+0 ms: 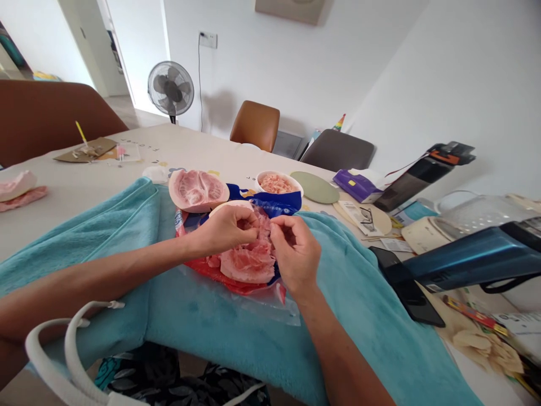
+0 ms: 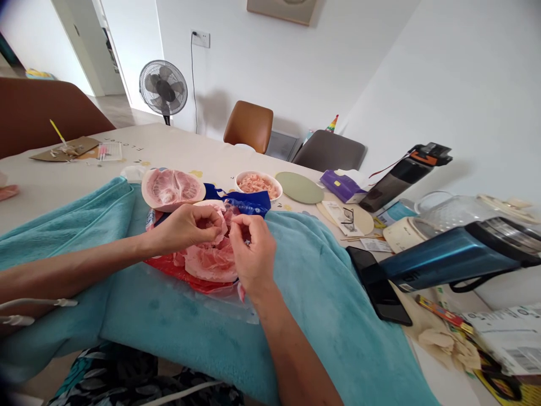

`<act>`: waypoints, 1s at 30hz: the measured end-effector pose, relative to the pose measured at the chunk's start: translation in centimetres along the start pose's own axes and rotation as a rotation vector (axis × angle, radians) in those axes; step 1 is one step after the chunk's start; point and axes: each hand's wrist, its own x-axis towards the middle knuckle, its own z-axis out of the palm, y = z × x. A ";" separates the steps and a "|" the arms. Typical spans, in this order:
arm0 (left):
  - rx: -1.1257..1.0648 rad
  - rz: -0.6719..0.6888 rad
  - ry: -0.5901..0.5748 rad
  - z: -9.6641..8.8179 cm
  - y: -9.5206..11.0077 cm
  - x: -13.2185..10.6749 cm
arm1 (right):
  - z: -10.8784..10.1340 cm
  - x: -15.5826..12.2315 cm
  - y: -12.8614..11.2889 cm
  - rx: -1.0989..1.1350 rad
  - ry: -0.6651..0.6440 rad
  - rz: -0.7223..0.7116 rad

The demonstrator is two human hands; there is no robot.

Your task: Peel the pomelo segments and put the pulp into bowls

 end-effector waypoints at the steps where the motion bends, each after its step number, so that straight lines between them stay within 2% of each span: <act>1: 0.060 0.044 0.025 0.0 -0.1 0.0 | -0.1 0.1 0.0 0.044 -0.003 0.050; 5: 0.324 0.262 0.089 -0.3 -0.1 0.0 | -0.4 0.4 -0.4 0.217 0.034 0.201; 7: 0.442 0.348 0.093 -0.5 -0.2 -0.1 | -1.0 0.9 -0.7 0.293 0.086 0.216; 10: 0.560 0.396 0.078 -0.7 -0.3 -0.3 | -2.3 2.6 -1.5 0.351 0.123 0.191; 16: 0.491 0.459 0.124 -1.1 -0.8 -0.7 | -4.4 9.2 -2.5 0.414 0.163 0.179; 20: 0.452 0.479 0.135 -1.3 -0.8 -0.6 | -3.7 14.0 -1.2 0.314 0.195 0.086; 23: 0.583 0.558 0.111 -1.5 -0.9 -0.6 | -2.3 16.6 1.0 0.085 0.262 -0.045; 24: 0.641 0.602 0.103 -1.5 -1.0 -0.6 | -1.8 17.1 1.9 -0.030 0.241 -0.042; 25: 0.691 0.650 0.102 -1.5 -1.0 -0.5 | -1.3 17.5 2.7 -0.160 0.153 -0.023; 26: 0.730 0.695 0.109 -1.6 -1.1 -0.5 | -0.9 17.8 3.5 -0.268 0.012 0.014; 28: 0.774 0.760 0.125 -1.6 -1.2 -0.5 | -0.3 18.2 4.6 -0.349 -0.148 0.057; 30: 0.782 0.800 0.146 -1.7 -1.3 -0.5 | -0.1 18.5 5.1 -0.356 -0.186 0.069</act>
